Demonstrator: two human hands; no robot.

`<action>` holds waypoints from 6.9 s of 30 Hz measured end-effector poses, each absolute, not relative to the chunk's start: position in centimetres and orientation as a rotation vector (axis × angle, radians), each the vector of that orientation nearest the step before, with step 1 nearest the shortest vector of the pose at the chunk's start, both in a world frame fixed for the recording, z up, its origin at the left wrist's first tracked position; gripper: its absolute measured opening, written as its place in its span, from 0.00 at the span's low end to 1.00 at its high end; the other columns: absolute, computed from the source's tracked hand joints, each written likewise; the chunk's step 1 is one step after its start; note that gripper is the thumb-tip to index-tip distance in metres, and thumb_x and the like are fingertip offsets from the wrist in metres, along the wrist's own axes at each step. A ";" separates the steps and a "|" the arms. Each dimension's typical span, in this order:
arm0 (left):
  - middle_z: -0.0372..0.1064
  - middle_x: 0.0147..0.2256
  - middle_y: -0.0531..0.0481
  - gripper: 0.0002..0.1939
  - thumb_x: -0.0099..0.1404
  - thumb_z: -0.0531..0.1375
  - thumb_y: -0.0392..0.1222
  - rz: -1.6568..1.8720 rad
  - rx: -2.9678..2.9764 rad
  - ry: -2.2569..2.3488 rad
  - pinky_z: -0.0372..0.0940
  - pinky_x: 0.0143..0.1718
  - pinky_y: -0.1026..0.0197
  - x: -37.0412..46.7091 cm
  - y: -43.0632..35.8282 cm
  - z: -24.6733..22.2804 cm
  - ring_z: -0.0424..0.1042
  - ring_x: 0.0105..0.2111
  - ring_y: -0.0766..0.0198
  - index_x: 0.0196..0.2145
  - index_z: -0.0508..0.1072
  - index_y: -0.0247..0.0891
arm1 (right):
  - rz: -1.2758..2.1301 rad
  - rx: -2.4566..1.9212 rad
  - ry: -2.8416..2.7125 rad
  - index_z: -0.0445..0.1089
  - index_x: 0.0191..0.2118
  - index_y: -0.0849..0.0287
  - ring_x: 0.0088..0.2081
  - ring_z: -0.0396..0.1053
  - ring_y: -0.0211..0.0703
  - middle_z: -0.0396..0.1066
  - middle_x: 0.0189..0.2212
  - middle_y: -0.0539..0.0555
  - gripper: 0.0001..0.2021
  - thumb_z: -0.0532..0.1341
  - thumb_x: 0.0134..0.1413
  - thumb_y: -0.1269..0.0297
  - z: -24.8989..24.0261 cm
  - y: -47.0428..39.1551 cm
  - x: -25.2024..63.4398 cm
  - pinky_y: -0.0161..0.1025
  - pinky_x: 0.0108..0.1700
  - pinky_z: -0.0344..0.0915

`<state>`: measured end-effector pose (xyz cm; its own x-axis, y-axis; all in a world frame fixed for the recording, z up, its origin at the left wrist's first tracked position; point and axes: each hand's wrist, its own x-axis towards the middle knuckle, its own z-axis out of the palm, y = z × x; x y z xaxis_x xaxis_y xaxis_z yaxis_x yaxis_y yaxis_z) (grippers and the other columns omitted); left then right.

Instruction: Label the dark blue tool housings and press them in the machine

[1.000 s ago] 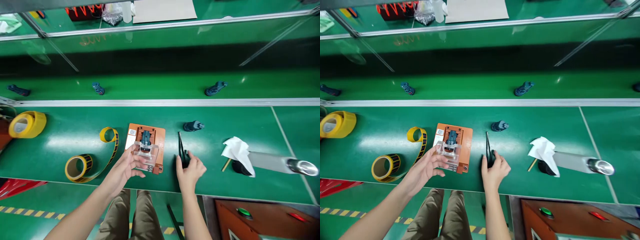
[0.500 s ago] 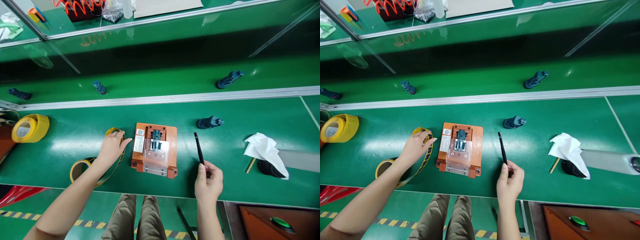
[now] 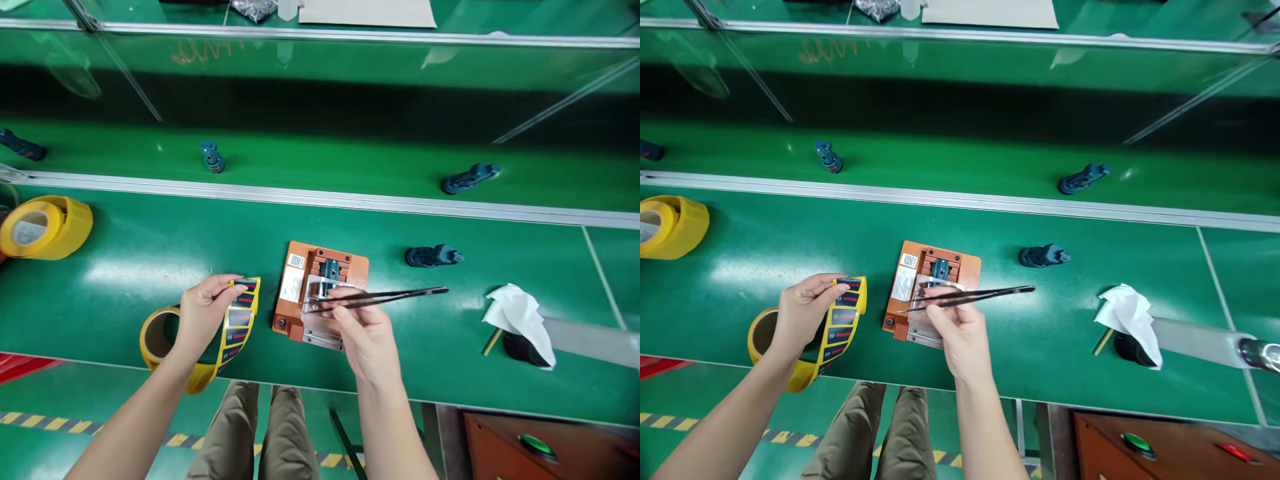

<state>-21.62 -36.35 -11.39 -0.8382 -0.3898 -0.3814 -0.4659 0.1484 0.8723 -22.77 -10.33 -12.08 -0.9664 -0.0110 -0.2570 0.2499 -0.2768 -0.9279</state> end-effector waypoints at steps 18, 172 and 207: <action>0.76 0.27 0.52 0.14 0.61 0.64 0.53 1.645 -0.698 2.480 0.67 0.28 0.65 -20.4 -34.6 -10.0 0.73 0.27 0.63 0.32 0.80 0.38 | -2.163 0.062 1.755 0.77 0.36 0.55 0.33 0.77 0.40 0.79 0.31 0.50 0.10 0.72 0.52 0.57 -11.1 -15.6 -26.2 0.37 0.37 0.75; 0.78 0.47 0.40 0.22 0.60 0.69 0.50 2.106 0.074 1.937 0.72 0.47 0.56 -15.1 -20.4 12.6 0.77 0.47 0.53 0.49 0.79 0.38 | -2.026 -0.434 2.662 0.67 0.55 0.56 0.46 0.72 0.49 0.74 0.47 0.58 0.26 0.71 0.52 0.55 9.9 -2.0 -9.3 0.46 0.48 0.72; 0.63 0.24 0.55 0.15 0.65 0.60 0.50 1.845 0.607 2.389 0.58 0.30 0.63 -14.2 -10.8 17.5 0.62 0.26 0.66 0.25 0.70 0.39 | -2.421 0.136 1.895 0.63 0.44 0.52 0.21 0.55 0.35 0.65 0.26 0.48 0.20 0.49 0.68 0.40 14.3 -0.6 -4.9 0.32 0.20 0.51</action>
<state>-14.17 -10.83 17.54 -0.9204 0.3430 0.1874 0.2681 0.2050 0.9413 -4.93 -0.58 14.29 -0.9941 0.0041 -0.1088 0.1046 -0.2405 -0.9650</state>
